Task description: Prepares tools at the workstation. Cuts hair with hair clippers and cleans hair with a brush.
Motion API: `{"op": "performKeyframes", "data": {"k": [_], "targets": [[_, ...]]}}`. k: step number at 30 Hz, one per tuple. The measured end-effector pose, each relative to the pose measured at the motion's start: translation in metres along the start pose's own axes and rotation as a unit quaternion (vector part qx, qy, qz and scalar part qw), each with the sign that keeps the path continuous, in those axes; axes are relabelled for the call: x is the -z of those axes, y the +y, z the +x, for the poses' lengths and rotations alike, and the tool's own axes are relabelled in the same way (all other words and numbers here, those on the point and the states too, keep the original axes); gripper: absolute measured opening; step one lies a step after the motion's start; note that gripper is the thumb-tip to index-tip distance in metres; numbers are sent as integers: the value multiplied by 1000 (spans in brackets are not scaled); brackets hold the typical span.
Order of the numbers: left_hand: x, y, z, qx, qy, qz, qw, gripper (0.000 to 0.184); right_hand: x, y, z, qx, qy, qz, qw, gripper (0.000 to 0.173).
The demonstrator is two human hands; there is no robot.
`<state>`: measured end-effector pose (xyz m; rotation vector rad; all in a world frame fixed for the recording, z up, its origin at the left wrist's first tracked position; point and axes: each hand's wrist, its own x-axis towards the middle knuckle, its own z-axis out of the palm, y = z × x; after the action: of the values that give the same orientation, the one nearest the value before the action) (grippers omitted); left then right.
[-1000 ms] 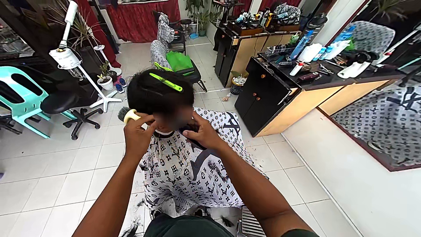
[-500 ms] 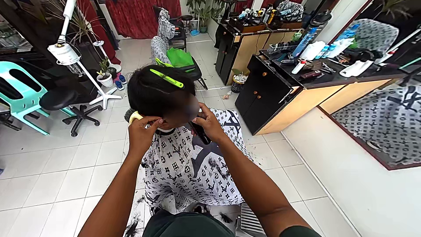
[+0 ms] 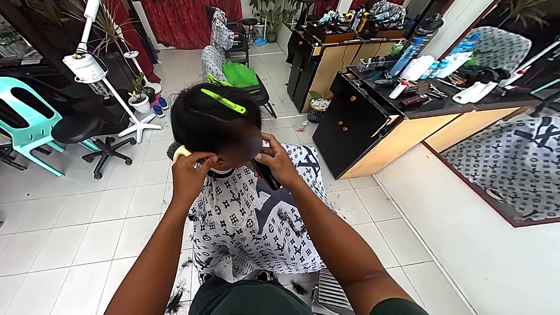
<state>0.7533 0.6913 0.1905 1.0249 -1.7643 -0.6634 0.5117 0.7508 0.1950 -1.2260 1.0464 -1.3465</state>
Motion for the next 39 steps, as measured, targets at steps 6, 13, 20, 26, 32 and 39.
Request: {"op": "performKeyframes", "data": {"k": [6,13,20,26,32,39], "targets": [[1,2,1,4,-9,1,1000,11,0,2,2,8,4,-16,1000,50],[1,0,1,-2,-12,2,1000,11,2,0,1,4,7,-21,1000,50],[0,-1,1,-3,-11,-5,1000,11,2,3,1,16,0,-21,1000,50],[0,0,0,10,-12,-4,1000,12,0,-2,0,6,8,-62,998,53],[0,1,1,12,-10,-7,1000,12,1,-2,-2,7,-2,-43,999,52],[-1,-3,1,10,-9,-9,1000,12,-4,-3,-2,18,15,-87,996,56]]}}
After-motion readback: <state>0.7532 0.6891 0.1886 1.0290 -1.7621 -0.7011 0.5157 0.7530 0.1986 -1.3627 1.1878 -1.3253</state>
